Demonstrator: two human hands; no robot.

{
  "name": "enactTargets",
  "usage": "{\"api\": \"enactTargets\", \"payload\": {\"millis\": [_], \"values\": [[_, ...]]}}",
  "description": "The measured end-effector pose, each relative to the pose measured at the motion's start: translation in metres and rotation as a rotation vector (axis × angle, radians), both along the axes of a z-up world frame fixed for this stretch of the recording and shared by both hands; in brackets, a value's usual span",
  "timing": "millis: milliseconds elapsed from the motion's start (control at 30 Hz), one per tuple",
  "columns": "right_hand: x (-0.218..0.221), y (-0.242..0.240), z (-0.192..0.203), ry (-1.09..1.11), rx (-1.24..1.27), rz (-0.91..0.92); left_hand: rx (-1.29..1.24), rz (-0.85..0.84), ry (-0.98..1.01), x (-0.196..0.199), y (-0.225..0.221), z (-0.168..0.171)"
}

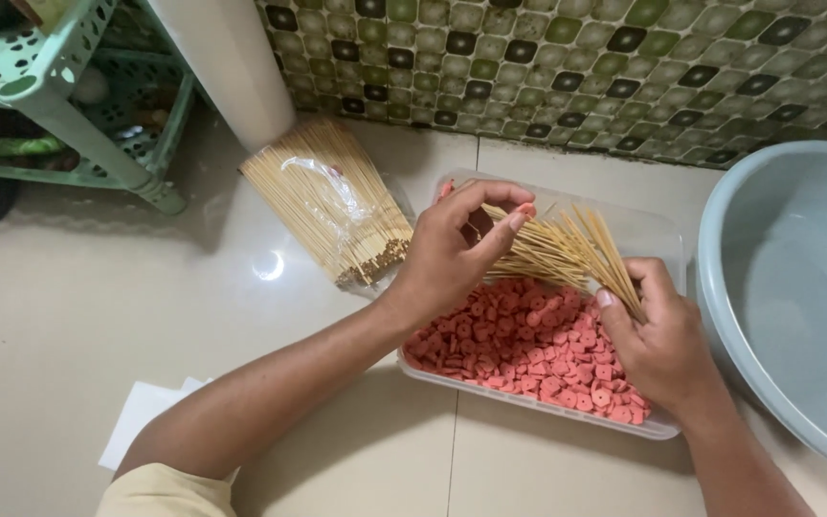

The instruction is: Skewering small pink food pieces onto wooden sticks for food preparation.

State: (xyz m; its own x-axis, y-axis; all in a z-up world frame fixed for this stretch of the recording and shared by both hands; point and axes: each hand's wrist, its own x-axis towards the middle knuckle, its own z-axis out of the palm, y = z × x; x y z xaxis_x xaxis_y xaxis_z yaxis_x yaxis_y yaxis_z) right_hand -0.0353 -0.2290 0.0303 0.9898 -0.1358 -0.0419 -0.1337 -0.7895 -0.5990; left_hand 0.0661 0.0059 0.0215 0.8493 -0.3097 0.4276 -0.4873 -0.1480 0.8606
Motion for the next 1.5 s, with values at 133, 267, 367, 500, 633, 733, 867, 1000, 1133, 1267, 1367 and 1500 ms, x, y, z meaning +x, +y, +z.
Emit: {"api": "enactTargets", "payload": {"millis": [133,267,367,500,633,733,867,1000,1133,1267,1367,1500], "values": [[0.001,0.001,0.001,-0.016,0.013,0.022,-0.031,0.015,-0.057,0.001,0.000,0.000],[0.000,0.003,0.004,-0.010,0.019,0.009,-0.024,0.019,-0.069,0.001,0.000,-0.002],[0.000,0.003,0.004,-0.006,0.008,0.002,-0.016,0.011,-0.082,0.000,-0.001,-0.001],[0.001,0.003,0.005,0.032,-0.028,-0.027,-0.011,0.011,-0.117,-0.002,-0.001,0.000],[0.000,0.002,0.003,0.006,-0.027,-0.020,0.023,0.002,-0.143,-0.005,0.001,0.001],[-0.001,0.000,0.001,-0.015,-0.015,-0.002,0.006,-0.019,-0.112,-0.009,0.001,0.005],[-0.001,-0.001,-0.002,-0.047,0.002,0.020,0.017,-0.004,-0.124,-0.009,0.000,0.002],[0.000,-0.006,-0.008,-0.103,-0.024,0.053,0.007,-0.021,-0.116,-0.011,0.001,0.007],[-0.001,-0.004,-0.006,-0.103,-0.029,0.042,-0.010,-0.035,-0.112,-0.012,0.002,0.007],[0.000,-0.003,-0.004,-0.060,-0.004,0.041,0.017,-0.030,-0.117,-0.010,0.002,0.006],[-0.001,-0.004,-0.004,-0.065,-0.006,0.050,0.022,-0.034,-0.120,-0.010,0.003,0.005],[-0.001,-0.005,-0.006,-0.077,-0.025,0.053,-0.018,-0.058,-0.113,-0.012,0.003,0.012]]}}
